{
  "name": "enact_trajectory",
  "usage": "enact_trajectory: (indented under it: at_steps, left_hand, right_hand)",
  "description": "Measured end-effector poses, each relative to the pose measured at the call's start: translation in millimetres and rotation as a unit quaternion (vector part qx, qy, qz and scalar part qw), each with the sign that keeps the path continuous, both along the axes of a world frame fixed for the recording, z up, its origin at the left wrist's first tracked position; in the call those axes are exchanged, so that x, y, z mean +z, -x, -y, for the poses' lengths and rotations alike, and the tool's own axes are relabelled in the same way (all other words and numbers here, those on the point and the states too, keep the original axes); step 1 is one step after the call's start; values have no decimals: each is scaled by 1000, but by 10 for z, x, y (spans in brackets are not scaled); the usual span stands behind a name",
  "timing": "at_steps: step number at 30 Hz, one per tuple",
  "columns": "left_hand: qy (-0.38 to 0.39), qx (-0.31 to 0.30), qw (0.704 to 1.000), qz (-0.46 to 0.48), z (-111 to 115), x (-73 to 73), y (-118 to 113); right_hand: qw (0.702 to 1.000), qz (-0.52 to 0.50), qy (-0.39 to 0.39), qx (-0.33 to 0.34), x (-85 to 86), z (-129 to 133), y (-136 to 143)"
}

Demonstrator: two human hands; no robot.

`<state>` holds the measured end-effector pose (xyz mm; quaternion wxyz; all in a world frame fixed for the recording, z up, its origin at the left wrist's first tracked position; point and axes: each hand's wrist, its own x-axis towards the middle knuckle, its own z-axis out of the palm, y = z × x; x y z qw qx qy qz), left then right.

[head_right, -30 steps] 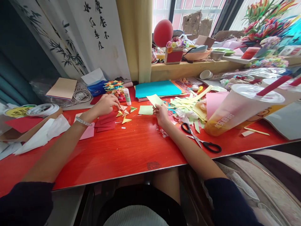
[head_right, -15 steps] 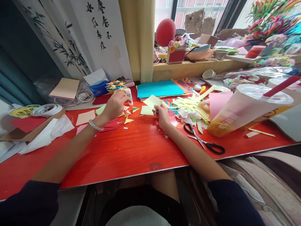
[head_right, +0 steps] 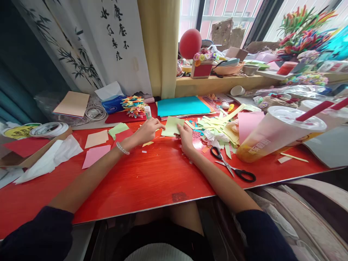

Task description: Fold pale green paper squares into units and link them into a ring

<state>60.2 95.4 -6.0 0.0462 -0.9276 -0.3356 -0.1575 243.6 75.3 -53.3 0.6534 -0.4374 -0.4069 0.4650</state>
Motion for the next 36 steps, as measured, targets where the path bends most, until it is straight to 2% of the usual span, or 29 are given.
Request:
enact_trajectory:
  at_steps: [3, 5, 13, 19, 22, 24, 26, 28, 30, 32, 36]
  left_hand:
    - [0, 30, 1000, -10, -44, -83, 22]
    - [12, 24, 999, -31, -57, -119, 34]
    - [38, 46, 998, 33, -97, -170, 43]
    - [82, 70, 979, 175, -207, -46, 47]
    - [108, 30, 964, 241, -167, 61, 61]
    - [31, -27, 971, 235, -83, 131, 73]
    - [-78, -85, 982, 151, 15, 190, 80]
    - [-136, -113, 980, 91, 90, 230, 82]
    - [-136, -124, 979, 92, 121, 245, 87]
    - [-94, -141, 977, 130, 109, 240, 99]
    - [-35, -200, 963, 176, 48, 216, 129]
  right_hand:
    - [998, -21, -5, -55, -47, -66, -42]
    - [998, -24, -5, -60, -62, -85, -54]
    - [1000, -4, -10, -26, -15, -37, -28]
    - [997, 19, -38, 61, 58, 72, 48]
    - [994, 12, -37, 104, 110, 135, 108]
    - [992, -19, -34, 120, 164, 179, 147]
    - [988, -67, -38, 134, 234, 232, 179]
    - [980, -104, -49, 164, 310, 288, 202]
    - [971, -119, -50, 200, 371, 334, 210]
    - [966, -129, -36, 222, 403, 350, 203]
    - [963, -153, -7, 221, 392, 295, 144]
